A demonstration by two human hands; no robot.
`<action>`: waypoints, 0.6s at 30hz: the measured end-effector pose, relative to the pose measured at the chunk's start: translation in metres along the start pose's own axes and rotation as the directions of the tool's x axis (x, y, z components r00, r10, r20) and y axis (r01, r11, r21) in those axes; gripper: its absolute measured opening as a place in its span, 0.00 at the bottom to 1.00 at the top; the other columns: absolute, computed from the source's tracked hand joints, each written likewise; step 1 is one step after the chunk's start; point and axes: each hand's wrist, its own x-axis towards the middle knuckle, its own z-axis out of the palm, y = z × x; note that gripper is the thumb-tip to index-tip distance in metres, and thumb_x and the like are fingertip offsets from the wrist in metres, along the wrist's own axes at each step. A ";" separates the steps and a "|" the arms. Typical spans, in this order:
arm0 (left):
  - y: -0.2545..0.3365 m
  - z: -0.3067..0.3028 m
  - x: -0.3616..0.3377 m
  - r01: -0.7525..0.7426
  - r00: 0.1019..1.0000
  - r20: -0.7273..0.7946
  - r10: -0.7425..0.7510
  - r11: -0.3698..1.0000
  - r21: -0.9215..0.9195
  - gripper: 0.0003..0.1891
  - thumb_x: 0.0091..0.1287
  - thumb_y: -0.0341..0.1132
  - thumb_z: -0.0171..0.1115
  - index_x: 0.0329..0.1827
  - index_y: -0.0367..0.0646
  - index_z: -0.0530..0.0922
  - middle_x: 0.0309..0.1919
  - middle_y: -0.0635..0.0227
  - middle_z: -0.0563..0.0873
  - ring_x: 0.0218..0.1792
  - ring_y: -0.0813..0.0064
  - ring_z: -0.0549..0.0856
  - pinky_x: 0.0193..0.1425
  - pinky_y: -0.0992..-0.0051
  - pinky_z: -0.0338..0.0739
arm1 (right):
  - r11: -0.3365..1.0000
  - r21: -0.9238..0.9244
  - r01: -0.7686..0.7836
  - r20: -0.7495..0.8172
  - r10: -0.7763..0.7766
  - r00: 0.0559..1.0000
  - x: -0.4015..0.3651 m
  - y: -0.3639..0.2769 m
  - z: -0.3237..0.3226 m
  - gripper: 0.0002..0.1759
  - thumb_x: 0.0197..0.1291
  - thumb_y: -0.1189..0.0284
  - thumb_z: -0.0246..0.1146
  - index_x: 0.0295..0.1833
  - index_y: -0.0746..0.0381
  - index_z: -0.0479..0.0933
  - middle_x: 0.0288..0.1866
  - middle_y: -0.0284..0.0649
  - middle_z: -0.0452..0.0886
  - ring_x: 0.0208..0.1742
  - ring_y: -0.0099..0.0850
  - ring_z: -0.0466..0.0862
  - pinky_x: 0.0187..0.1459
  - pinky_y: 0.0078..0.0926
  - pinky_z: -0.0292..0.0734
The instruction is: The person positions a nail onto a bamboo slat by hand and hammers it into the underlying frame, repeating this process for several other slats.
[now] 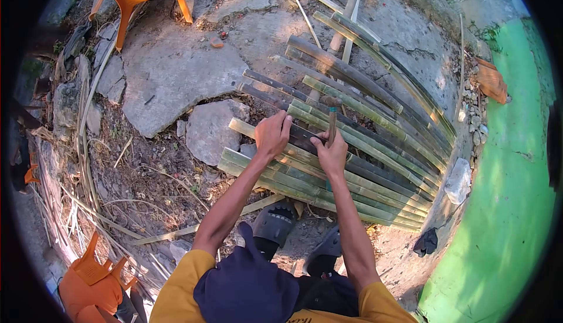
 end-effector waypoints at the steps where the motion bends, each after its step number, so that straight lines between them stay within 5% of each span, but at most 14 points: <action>1: 0.000 0.000 0.000 0.008 1.000 0.003 -0.008 1.000 -0.019 0.16 0.81 0.43 0.54 0.37 0.42 0.75 0.29 0.52 0.84 0.34 0.43 0.83 0.42 0.50 0.74 | 1.000 0.009 -0.007 0.001 0.007 1.000 0.001 0.002 0.000 0.16 0.56 0.74 0.81 0.41 0.66 0.79 0.31 0.40 0.87 0.25 0.27 0.74 0.32 0.32 0.72; 5: 0.004 -0.004 0.006 0.044 0.998 0.052 -0.038 0.993 -0.112 0.16 0.83 0.42 0.52 0.37 0.41 0.75 0.27 0.53 0.82 0.33 0.44 0.81 0.46 0.53 0.72 | 0.996 0.091 -0.014 0.007 0.013 1.000 0.007 -0.001 -0.006 0.16 0.57 0.74 0.80 0.40 0.66 0.78 0.31 0.40 0.88 0.25 0.26 0.74 0.32 0.31 0.72; 7: 0.009 0.007 0.010 -0.062 0.998 0.000 0.065 0.952 -0.301 0.17 0.84 0.41 0.50 0.37 0.41 0.75 0.28 0.55 0.80 0.34 0.48 0.79 0.52 0.57 0.69 | 0.991 0.136 -0.012 -0.031 0.016 0.999 0.007 -0.006 -0.017 0.16 0.59 0.72 0.80 0.40 0.65 0.78 0.30 0.39 0.88 0.25 0.27 0.75 0.32 0.31 0.73; 12: 0.010 -0.001 0.016 -0.125 0.992 0.009 0.129 0.973 -0.193 0.16 0.85 0.40 0.51 0.38 0.39 0.76 0.34 0.56 0.81 0.38 0.53 0.81 0.54 0.58 0.68 | 0.996 -0.067 0.062 0.017 -0.061 0.998 0.016 -0.005 -0.020 0.16 0.62 0.71 0.78 0.40 0.64 0.76 0.31 0.38 0.89 0.27 0.28 0.79 0.34 0.32 0.75; 14: 0.012 -0.010 0.015 -0.099 0.991 0.059 0.117 0.964 -0.246 0.15 0.83 0.41 0.54 0.40 0.39 0.77 0.32 0.57 0.81 0.38 0.53 0.82 0.51 0.58 0.69 | 0.993 0.099 0.056 0.009 -0.057 0.998 0.019 -0.001 -0.016 0.17 0.61 0.72 0.79 0.41 0.64 0.75 0.32 0.39 0.90 0.27 0.27 0.79 0.34 0.32 0.75; 18: 0.013 -0.025 0.014 0.077 0.972 0.233 -0.019 0.967 -0.242 0.15 0.82 0.42 0.56 0.41 0.40 0.79 0.32 0.56 0.83 0.39 0.51 0.83 0.47 0.56 0.69 | 0.998 0.049 0.040 0.088 -0.045 0.995 0.021 0.000 -0.023 0.20 0.59 0.72 0.80 0.41 0.63 0.73 0.35 0.39 0.92 0.27 0.24 0.79 0.33 0.29 0.73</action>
